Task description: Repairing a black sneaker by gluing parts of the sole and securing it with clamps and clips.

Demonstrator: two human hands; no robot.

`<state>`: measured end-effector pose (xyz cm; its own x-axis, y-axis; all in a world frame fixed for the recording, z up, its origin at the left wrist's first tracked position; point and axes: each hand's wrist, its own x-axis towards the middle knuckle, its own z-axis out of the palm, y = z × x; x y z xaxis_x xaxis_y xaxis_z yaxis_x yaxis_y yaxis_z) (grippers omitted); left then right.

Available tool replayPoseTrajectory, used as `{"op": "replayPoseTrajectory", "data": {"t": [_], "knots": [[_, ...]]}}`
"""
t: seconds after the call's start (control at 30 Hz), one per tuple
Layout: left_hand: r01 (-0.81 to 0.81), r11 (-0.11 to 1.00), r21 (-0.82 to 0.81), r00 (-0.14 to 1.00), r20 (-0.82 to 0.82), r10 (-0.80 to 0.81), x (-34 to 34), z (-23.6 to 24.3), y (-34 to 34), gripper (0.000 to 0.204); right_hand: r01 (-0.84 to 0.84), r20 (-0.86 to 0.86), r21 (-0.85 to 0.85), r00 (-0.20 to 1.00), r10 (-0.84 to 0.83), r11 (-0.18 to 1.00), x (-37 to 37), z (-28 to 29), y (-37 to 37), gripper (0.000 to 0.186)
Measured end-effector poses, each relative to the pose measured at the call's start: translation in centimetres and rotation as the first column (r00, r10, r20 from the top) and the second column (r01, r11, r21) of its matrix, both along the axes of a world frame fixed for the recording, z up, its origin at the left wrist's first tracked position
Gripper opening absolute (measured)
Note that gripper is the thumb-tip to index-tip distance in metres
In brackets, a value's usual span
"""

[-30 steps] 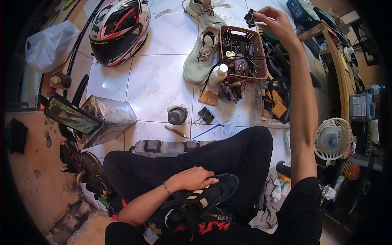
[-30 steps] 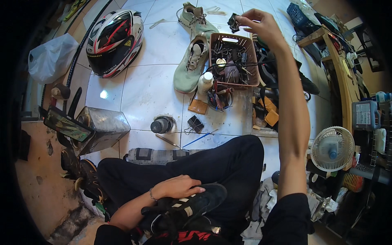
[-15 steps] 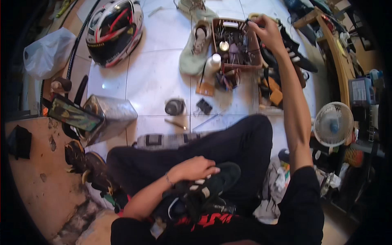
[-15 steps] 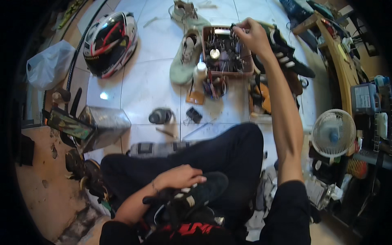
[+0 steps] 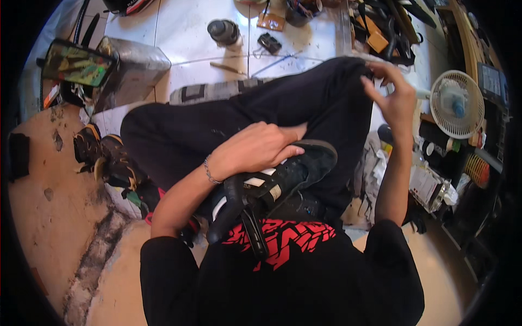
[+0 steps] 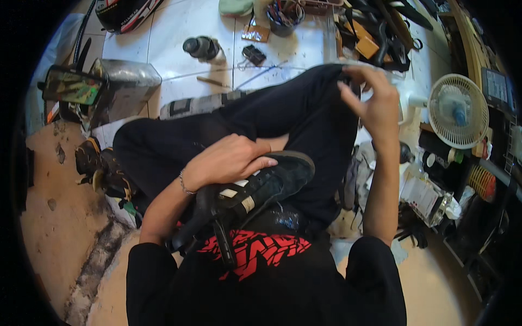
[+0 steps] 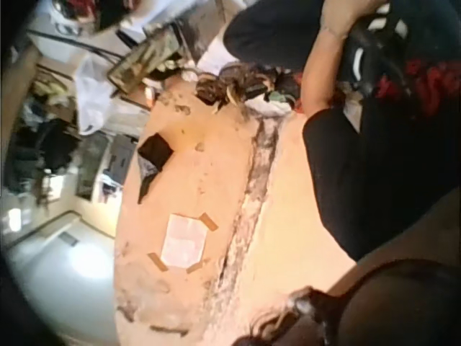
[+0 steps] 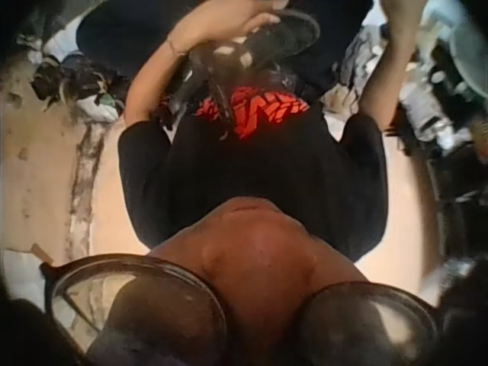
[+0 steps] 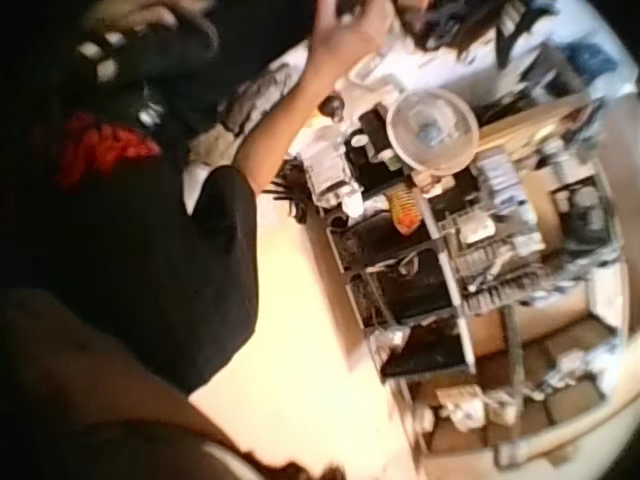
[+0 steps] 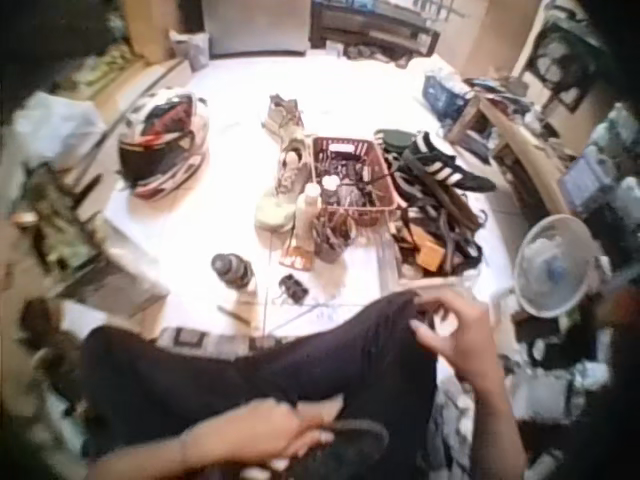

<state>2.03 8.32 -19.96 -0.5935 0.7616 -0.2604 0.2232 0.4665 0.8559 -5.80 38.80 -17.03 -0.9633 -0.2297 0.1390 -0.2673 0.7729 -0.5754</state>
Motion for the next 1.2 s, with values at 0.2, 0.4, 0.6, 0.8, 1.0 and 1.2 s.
{"op": "replayPoseTrajectory", "data": {"t": [0.2,0.4,0.6,0.8,1.0,1.2], "knots": [[-0.021,0.999,-0.048,0.987,-0.161,0.014,2.7,3.5,0.4,0.044,-0.112,-0.074,0.1,0.99,0.12,0.989,8.4,-2.7,2.4,0.043],[-0.104,0.992,0.064,0.992,-0.069,0.109,4.3,3.4,-1.5,0.05,-0.166,0.027,0.103,0.986,0.165,0.981,9.5,-0.9,3.5,0.072],[-0.065,0.998,0.003,0.989,0.131,0.064,3.8,4.1,-2.7,0.056,-0.311,0.069,0.207,0.95,0.303,0.928,8.3,-0.1,3.3,0.046],[-0.101,0.991,0.083,0.992,-0.069,0.107,5.0,2.8,-2.5,0.042,-0.241,0.024,0.328,0.969,0.247,0.913,10.0,-0.5,1.2,0.035],[-0.116,0.989,0.09,0.988,-0.097,0.124,5.0,3.4,-2.1,0.033,-0.22,0.063,0.167,0.975,0.212,0.961,11.2,-1.1,0.1,0.036],[-0.125,0.987,0.105,0.977,-0.16,0.141,5.3,3.2,-2.0,0.034,-0.348,0.075,0.307,0.937,0.342,0.886,10.7,-0.4,-1.5,0.038]]}}
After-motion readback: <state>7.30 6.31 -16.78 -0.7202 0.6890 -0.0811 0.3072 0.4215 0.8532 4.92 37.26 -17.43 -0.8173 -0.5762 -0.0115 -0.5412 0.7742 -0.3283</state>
